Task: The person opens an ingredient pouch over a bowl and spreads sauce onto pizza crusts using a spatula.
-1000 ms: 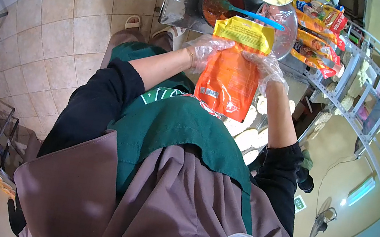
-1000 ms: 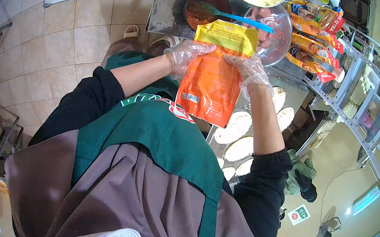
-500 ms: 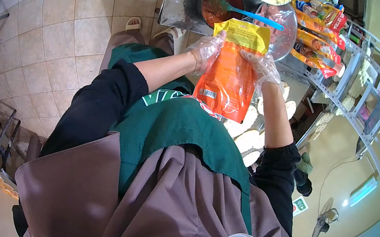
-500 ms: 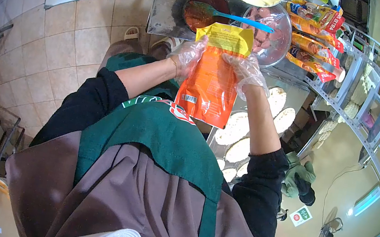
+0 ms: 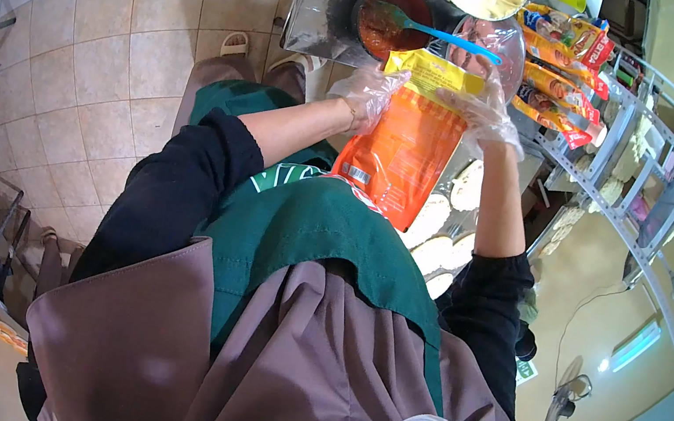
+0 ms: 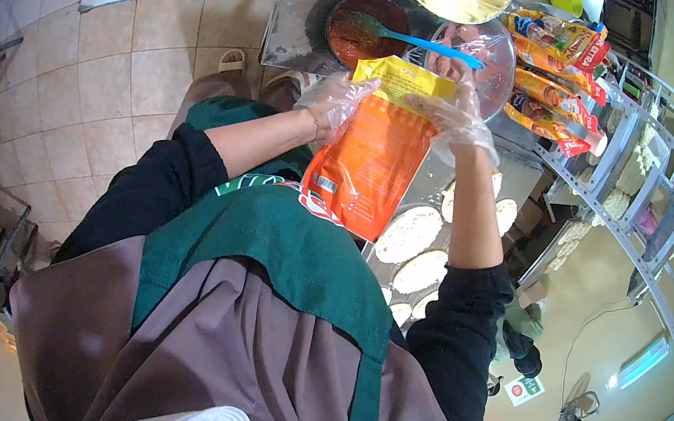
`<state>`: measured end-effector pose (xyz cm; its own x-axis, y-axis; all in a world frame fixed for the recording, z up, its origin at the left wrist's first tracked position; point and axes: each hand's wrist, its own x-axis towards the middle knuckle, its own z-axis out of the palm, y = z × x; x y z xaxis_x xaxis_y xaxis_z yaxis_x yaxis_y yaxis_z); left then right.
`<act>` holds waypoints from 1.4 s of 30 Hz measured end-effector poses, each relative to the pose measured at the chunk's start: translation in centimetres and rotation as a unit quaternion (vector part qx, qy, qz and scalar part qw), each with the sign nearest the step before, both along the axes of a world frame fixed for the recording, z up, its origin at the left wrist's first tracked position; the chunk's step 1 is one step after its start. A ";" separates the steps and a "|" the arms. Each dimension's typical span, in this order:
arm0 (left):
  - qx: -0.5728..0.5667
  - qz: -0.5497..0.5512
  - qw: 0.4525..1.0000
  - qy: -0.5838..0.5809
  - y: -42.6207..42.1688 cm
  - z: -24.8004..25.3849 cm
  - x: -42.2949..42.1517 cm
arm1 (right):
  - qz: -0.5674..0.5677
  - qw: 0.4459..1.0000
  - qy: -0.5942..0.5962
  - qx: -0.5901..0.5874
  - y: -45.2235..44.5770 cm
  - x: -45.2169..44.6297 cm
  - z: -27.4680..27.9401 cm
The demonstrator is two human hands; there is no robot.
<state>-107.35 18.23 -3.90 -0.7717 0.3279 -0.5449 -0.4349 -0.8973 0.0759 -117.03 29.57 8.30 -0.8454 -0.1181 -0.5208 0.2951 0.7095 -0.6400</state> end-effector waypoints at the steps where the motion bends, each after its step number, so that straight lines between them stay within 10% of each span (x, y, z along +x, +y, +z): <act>1: -0.022 0.010 1.000 -0.002 0.1 0.2 -0.1 | 0.001 1.000 0.000 0.001 0.1 -0.8 0.2; 7: -0.061 0.002 0.998 -0.005 -0.3 1.1 -0.4 | 0.230 0.939 -0.235 0.095 -1.4 -4.9 2.2; 8: -0.061 0.003 0.998 -0.005 -0.4 1.1 -0.3 | 0.346 0.878 -0.157 0.292 -1.9 -5.1 2.9; 13: 0.031 0.032 0.999 0.008 -0.8 1.7 -0.1 | 0.481 0.771 0.055 0.413 -2.5 -4.6 0.2; 19: -0.024 0.006 1.000 0.014 -1.1 1.5 0.0 | 0.331 0.857 -0.267 0.291 -4.4 -5.8 -0.6; 31: -0.114 -0.082 0.990 -0.025 1.1 -3.7 -0.3 | 0.367 0.824 -0.164 0.400 -5.6 -5.2 -1.6; 35: -0.184 -0.095 0.978 0.002 3.1 -6.5 -0.4 | 0.391 0.856 -0.196 0.274 -5.2 -5.8 -2.1; 42: -0.239 -0.173 0.954 -0.059 1.4 -2.4 -1.1 | 0.336 0.888 -0.169 0.265 -2.7 -5.4 -5.4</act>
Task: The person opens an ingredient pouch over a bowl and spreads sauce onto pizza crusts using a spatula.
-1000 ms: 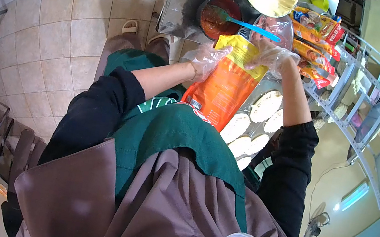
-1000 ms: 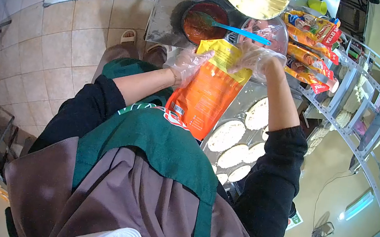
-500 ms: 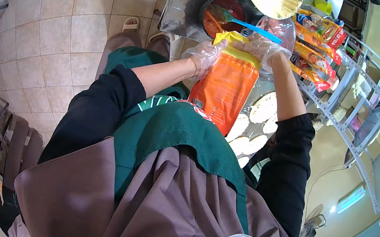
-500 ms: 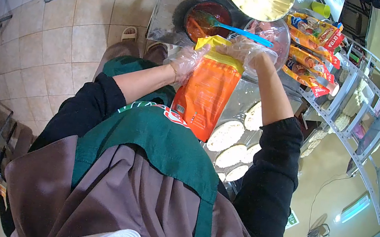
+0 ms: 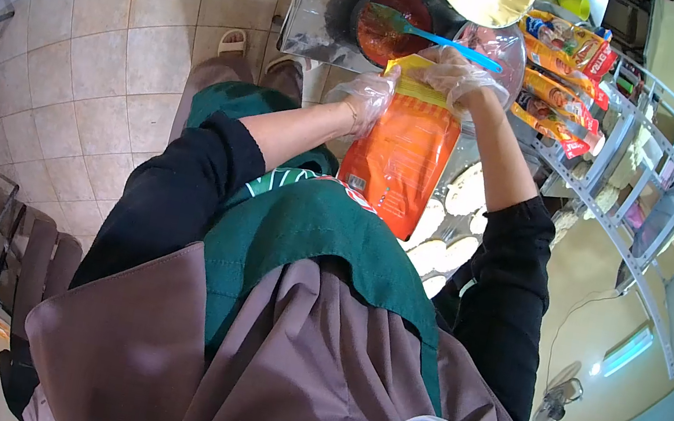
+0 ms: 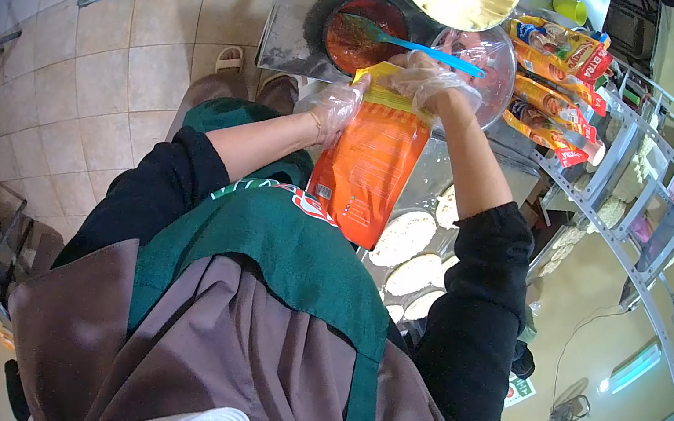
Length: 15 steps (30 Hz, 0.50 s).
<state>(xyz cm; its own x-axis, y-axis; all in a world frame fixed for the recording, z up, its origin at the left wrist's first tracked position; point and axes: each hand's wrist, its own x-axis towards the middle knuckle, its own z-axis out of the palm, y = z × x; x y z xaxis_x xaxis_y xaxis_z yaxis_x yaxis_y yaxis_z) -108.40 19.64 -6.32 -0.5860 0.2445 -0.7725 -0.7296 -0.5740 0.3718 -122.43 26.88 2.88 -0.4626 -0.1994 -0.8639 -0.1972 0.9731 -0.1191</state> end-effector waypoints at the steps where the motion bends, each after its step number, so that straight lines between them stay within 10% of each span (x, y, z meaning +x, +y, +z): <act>1: 0.011 0.020 1.000 -0.006 0.3 -0.4 -0.1 | 0.000 1.000 0.000 0.000 0.2 0.3 -0.4; 15: -0.100 -0.013 0.995 -0.017 1.0 0.0 -0.7 | -0.116 0.990 0.016 -0.080 1.7 1.6 -2.1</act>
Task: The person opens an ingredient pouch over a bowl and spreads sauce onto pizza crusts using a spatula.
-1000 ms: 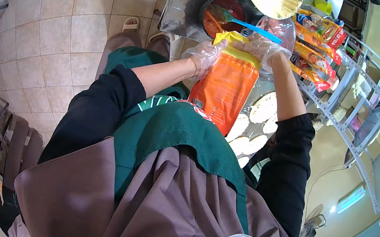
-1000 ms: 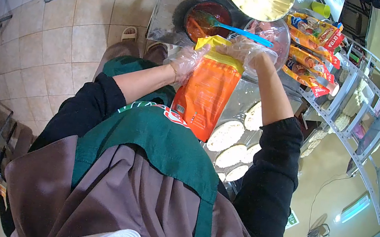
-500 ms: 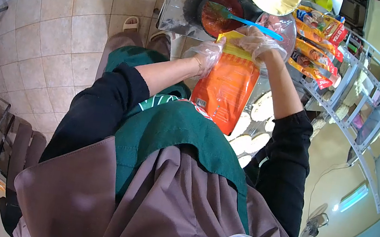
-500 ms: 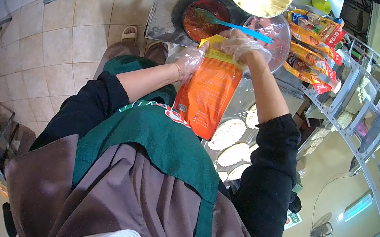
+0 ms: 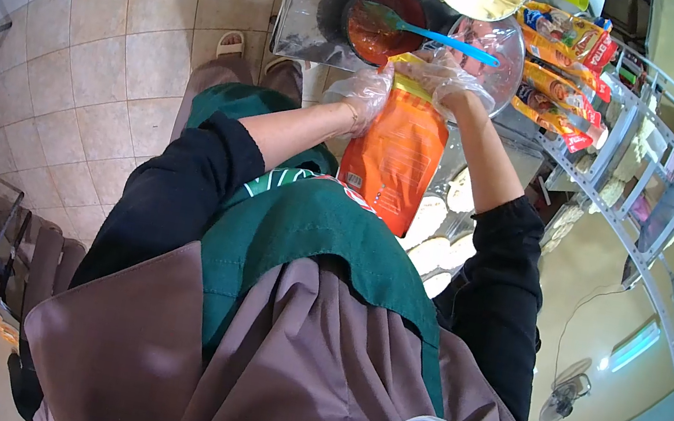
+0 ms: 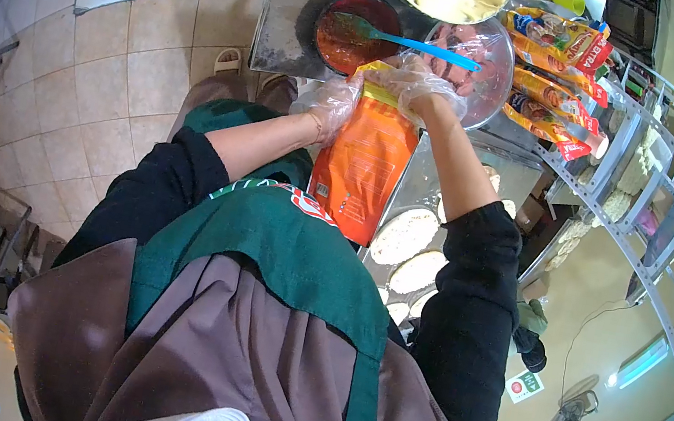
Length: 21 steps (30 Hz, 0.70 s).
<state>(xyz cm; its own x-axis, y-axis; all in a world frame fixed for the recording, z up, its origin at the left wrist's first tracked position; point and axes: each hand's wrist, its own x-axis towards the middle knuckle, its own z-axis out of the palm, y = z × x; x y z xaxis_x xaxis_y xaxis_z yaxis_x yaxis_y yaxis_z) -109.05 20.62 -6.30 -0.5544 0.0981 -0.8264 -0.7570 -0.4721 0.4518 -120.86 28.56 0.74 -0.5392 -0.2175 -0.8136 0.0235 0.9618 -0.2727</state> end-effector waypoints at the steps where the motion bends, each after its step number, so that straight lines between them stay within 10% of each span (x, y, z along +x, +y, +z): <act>1: -0.041 -0.022 0.999 -0.008 -0.3 0.3 -0.1 | -0.001 1.000 -0.001 -0.001 -0.4 0.1 0.3; 11: -0.042 -0.029 0.998 -0.020 0.0 0.1 -0.8 | 0.010 0.998 0.054 -0.014 1.5 -0.6 -1.8; 16: 0.244 0.129 0.960 -0.049 -2.0 3.8 -0.7 | -0.037 0.996 0.076 -0.027 0.9 -0.7 0.0; 21: 0.438 0.057 0.895 -0.064 -3.2 2.8 0.8 | 0.004 0.998 0.045 0.046 2.1 -1.2 0.5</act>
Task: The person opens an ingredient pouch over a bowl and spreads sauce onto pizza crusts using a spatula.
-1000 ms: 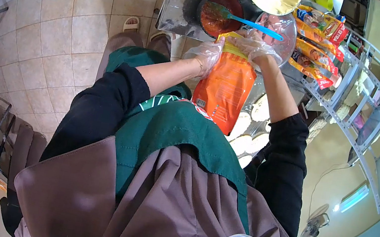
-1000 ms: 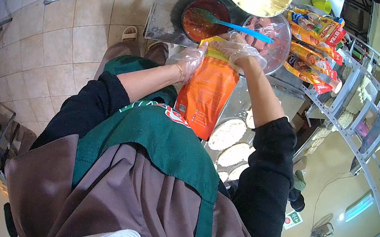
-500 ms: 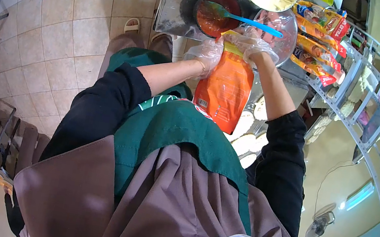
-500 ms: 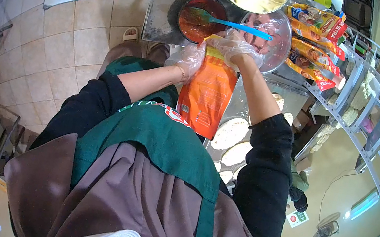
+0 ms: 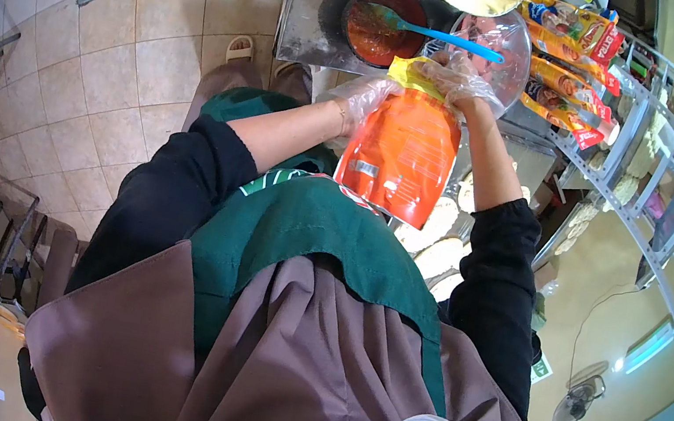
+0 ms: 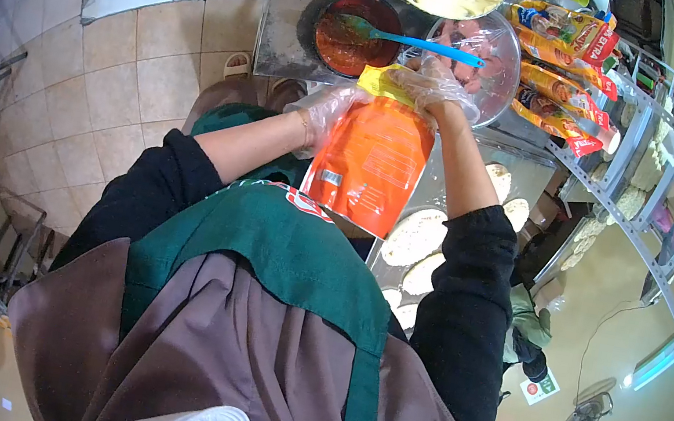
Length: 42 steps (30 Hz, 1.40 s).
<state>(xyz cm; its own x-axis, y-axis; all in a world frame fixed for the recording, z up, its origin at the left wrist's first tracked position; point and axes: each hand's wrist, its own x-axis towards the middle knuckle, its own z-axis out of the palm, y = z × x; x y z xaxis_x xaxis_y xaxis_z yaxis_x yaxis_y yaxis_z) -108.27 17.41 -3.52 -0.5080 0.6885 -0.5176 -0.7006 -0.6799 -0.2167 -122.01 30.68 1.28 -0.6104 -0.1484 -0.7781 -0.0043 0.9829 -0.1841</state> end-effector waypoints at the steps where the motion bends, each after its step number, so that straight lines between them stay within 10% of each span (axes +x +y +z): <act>1: 0.013 -0.016 1.000 0.011 -0.3 -0.2 0.2 | -0.003 1.000 0.001 -0.002 0.5 0.1 -0.4; 13: 0.027 -0.144 0.988 0.039 -2.9 0.9 0.5 | -0.081 0.992 0.063 0.075 1.7 1.8 2.7; 17: -0.104 -0.096 0.968 0.207 -4.0 3.6 -0.1 | -0.181 0.962 0.107 -0.174 3.7 2.4 4.7; 25: -0.282 0.028 0.876 0.391 -2.7 5.1 -2.0 | -0.332 0.810 0.081 -0.476 7.7 5.5 12.3; 27: -0.231 0.047 0.879 0.414 -1.7 6.0 -3.4 | -0.447 0.698 0.032 -0.559 9.3 7.5 12.5; 31: -0.197 0.041 0.842 0.501 0.9 7.7 -7.5 | -0.452 0.757 0.065 -0.467 10.5 10.1 13.4; 35: -0.231 -0.057 0.841 0.485 4.0 11.5 -10.8 | -0.487 0.690 0.179 -0.505 12.9 10.4 13.0; 37: -0.382 0.016 0.676 0.630 5.1 13.2 -12.0 | -0.501 0.669 0.220 -0.503 14.2 9.5 12.5; 42: -0.330 0.052 0.677 0.656 5.0 12.3 -12.2 | -0.623 0.492 0.376 -0.477 17.2 5.3 11.7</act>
<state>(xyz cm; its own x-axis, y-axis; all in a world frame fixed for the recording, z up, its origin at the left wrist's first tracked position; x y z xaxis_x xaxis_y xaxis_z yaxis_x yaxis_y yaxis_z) -120.51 22.41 8.75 -0.8564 0.4529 0.2480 0.0627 -0.3856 0.9206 -116.69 47.86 12.99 -0.7519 0.6276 -0.2019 0.0738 -0.2241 -0.9718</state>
